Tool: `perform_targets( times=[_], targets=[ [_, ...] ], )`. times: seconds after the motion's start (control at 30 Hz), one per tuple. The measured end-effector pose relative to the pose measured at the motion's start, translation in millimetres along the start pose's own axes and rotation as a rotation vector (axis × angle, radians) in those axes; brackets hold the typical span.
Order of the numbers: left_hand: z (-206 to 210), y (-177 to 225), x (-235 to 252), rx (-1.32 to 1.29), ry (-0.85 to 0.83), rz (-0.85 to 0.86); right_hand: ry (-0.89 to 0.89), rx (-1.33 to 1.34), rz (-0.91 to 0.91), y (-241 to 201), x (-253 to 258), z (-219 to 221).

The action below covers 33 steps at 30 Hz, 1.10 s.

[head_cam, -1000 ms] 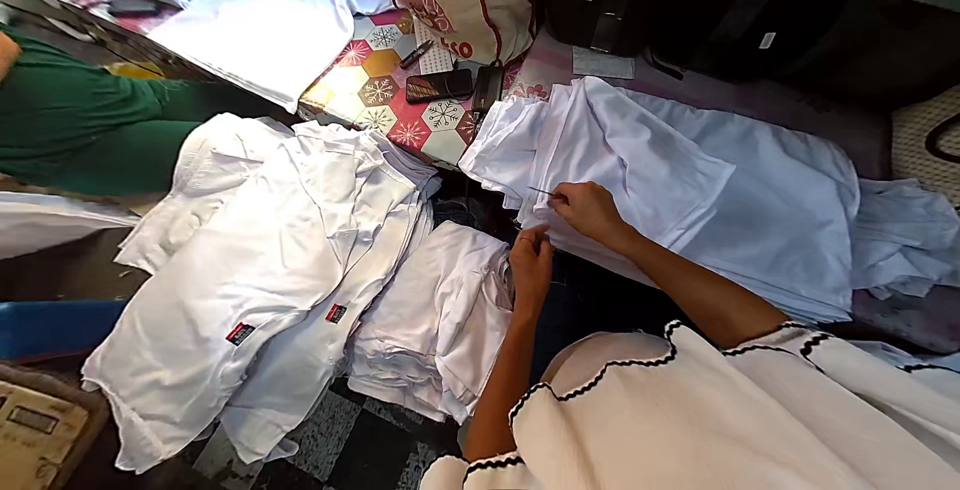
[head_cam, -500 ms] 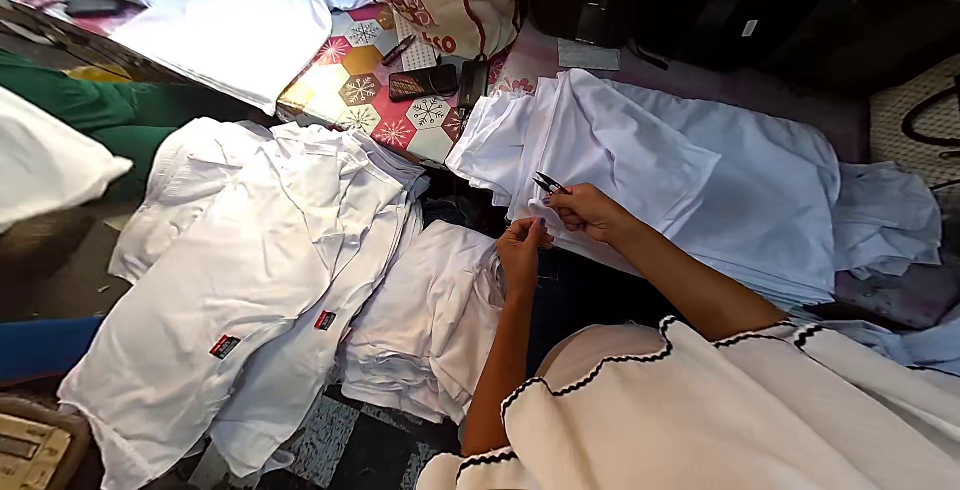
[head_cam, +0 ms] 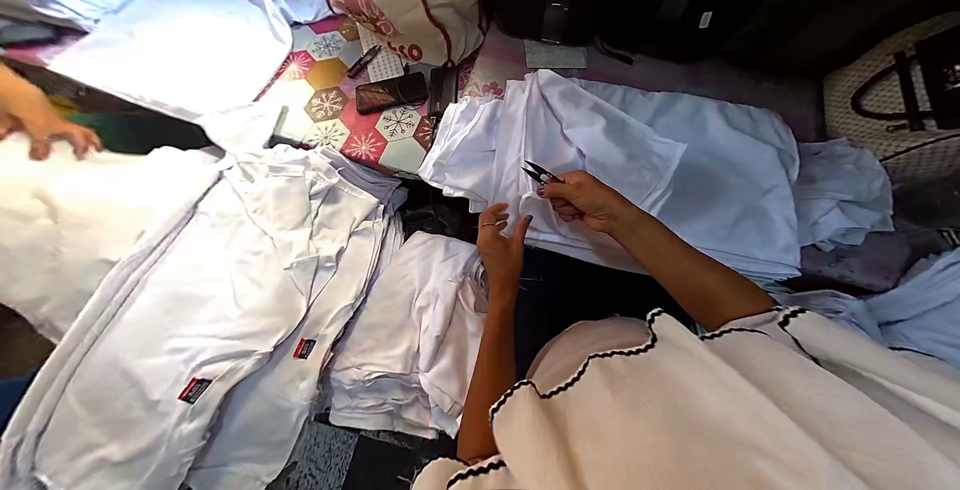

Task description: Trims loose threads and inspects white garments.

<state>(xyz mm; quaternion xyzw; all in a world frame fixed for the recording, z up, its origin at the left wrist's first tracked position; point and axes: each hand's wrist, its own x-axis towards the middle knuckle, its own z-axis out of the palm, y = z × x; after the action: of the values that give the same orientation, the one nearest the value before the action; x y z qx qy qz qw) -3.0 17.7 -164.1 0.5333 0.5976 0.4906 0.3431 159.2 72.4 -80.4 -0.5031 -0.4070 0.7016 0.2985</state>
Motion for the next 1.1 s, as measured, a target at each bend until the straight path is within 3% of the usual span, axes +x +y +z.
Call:
perform_targets(
  times=[0.13, 0.23, 0.33, 0.4, 0.5, 0.6, 0.7, 0.77, 0.87, 0.97, 1.1],
  targets=[
    [4.0, -4.7, -2.0, -0.227, -0.100, -0.105, 0.024, -0.080, -0.036, -1.0, -7.7, 2.5],
    [-28.5, -14.2, -2.7, -0.202, -0.098, -0.134, 0.075, -0.122, -0.061, -6.6, -13.0, -1.5],
    [-67.6, -23.4, -7.6, 0.211, -0.087, -0.233, 0.066, -0.098, -0.053, -7.1, -16.6, -11.6],
    [-74.9, -2.2, -7.6, 0.496, -0.141, -0.295, 0.052, -0.101, -0.068, -6.2, -19.6, -13.2],
    [-47.1, 22.5, -9.9, 0.413, -0.184, -0.011, 0.110, -0.274, -0.169, -7.6, -26.4, -18.7],
    [-16.2, 22.7, -8.8, 0.243, -0.180, 0.185, 0.399, -0.555, -0.377, -30.2, -50.9, -71.6],
    [-7.4, 5.7, -9.3, 0.290, -0.131, 0.273, 0.938, -0.574, -0.443, -49.4, -85.7, -158.3],
    [1.6, -11.2, -5.5, 0.333, -0.166, 0.349, 1.118, -0.536, -0.482, -52.9, -102.3, -175.7],
    [19.1, -39.0, 0.5, 0.476, -0.284, 0.451, 0.937, -0.609, -0.520, -37.8, -99.9, -143.5],
    [14.7, -69.0, 9.1, 0.549, -0.219, 0.619, 0.708, -0.715, -0.532, -1.0, -52.9, -139.4],
    [-24.8, -82.5, 19.7, 0.410, -0.195, 0.629, 0.728, -0.938, -0.070, 25.8, -7.0, -167.7]
  ],
)
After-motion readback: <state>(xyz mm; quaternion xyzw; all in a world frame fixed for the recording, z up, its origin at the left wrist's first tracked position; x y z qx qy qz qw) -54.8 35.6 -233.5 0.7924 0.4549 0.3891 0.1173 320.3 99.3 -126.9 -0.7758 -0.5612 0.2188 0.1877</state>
